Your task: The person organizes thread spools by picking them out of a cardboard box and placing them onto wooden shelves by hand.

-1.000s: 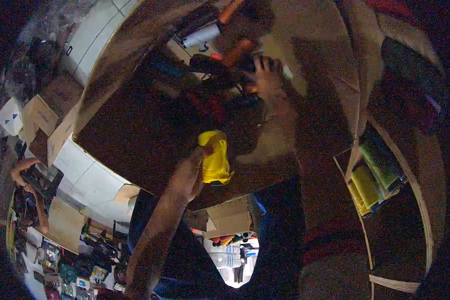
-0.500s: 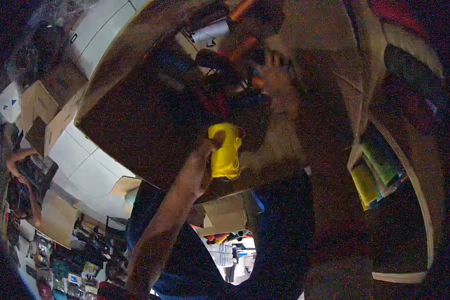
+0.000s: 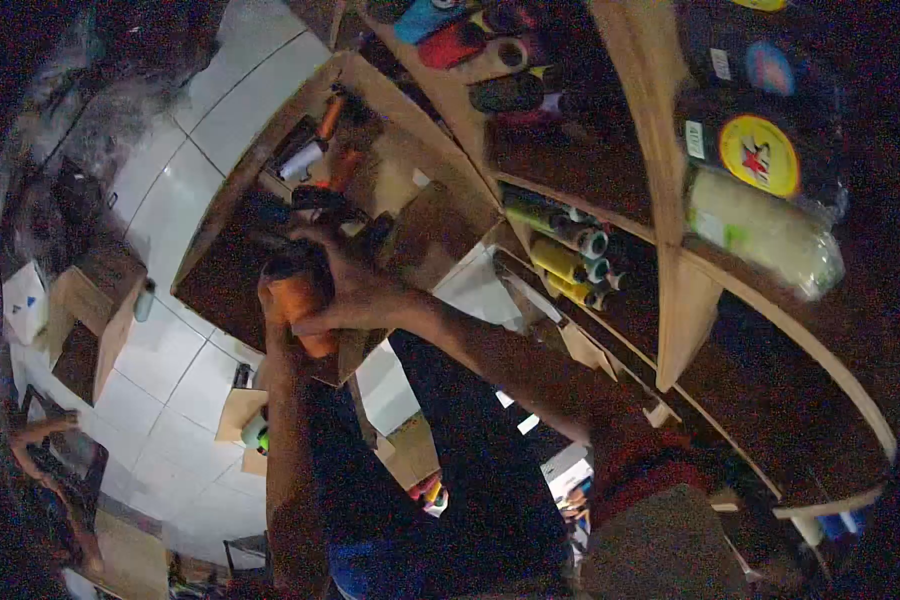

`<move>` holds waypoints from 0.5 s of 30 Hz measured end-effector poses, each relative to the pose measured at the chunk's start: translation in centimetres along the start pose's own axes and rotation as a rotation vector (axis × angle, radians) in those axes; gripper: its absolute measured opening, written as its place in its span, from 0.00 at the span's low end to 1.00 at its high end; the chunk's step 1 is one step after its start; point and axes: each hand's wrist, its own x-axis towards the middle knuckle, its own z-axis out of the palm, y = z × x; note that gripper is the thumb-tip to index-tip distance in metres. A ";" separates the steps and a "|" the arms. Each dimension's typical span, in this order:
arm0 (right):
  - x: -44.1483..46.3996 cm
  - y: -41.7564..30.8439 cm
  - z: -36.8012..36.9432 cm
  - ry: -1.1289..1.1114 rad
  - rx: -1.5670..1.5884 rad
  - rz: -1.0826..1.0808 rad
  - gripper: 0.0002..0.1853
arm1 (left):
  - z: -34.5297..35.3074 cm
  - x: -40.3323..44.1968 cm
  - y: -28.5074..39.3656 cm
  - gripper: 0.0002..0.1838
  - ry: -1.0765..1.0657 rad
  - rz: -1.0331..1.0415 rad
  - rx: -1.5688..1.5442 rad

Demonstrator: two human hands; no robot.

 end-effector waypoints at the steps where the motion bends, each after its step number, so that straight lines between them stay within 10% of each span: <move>1: -0.4 -1.4 0.8 0.017 -0.038 -0.007 0.53 | 0.2 -0.7 0.8 0.40 -0.040 -0.017 -0.039; 15: -8.2 -14.3 5.0 0.255 -0.401 -0.017 0.51 | -1.7 -8.5 9.1 0.59 -0.233 -0.222 -0.240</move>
